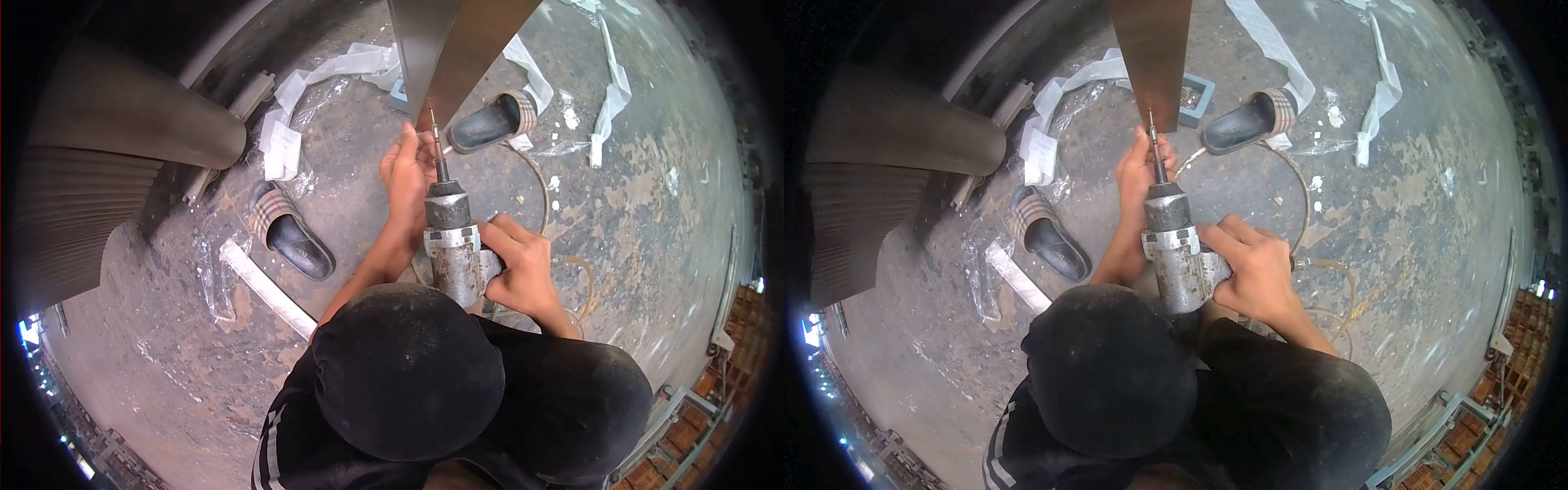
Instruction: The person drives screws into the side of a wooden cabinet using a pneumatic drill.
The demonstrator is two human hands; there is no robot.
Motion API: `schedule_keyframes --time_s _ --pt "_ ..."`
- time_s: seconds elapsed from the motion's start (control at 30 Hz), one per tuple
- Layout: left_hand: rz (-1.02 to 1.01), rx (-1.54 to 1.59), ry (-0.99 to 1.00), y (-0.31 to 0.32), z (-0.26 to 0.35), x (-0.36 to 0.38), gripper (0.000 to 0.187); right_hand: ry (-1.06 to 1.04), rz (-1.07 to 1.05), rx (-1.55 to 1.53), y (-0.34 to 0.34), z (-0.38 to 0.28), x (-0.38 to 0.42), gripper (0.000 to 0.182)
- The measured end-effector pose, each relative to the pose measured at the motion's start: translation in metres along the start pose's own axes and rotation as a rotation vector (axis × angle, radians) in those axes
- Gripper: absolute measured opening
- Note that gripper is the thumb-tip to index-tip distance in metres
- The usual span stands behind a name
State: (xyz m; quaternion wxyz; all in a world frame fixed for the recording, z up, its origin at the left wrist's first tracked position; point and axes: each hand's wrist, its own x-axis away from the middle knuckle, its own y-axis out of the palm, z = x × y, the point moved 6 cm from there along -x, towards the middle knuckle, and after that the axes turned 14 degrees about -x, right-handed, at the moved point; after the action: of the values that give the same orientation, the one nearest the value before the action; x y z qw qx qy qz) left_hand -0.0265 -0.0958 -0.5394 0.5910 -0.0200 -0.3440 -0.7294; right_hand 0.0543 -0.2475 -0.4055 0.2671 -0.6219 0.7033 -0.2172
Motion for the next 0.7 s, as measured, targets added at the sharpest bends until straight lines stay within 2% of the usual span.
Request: schedule_keyframes --time_s 0.13,0.23,0.33,0.43,0.53,0.63,0.7 --pt "0.015 0.009 -0.001 0.0 0.001 0.002 0.043 0.001 0.001 -0.004 0.0 -0.001 0.0 0.055" --pt "-0.03 0.126 -0.04 -0.001 0.002 0.003 0.025 0.006 -0.004 -0.007 0.0 -0.001 0.0 0.055" --pt "0.027 -0.039 0.012 0.0 0.003 0.002 0.043 0.0 0.004 -0.006 0.0 -0.003 -0.001 0.055" --pt "-0.013 0.004 0.007 0.002 0.002 0.003 0.043 -0.028 0.019 0.035 0.0 -0.004 -0.003 0.054" --pt "-0.081 0.007 -0.007 0.003 0.008 0.006 0.029 -0.028 0.093 -0.007 -0.009 -0.006 -0.011 0.052" --pt "0.035 0.047 0.003 0.009 0.017 0.015 0.028 -0.063 0.119 -0.041 -0.013 -0.006 -0.011 0.051" --pt "0.021 0.096 -0.013 0.006 0.011 0.009 0.027 -0.055 0.091 -0.037 -0.011 -0.003 -0.008 0.051"
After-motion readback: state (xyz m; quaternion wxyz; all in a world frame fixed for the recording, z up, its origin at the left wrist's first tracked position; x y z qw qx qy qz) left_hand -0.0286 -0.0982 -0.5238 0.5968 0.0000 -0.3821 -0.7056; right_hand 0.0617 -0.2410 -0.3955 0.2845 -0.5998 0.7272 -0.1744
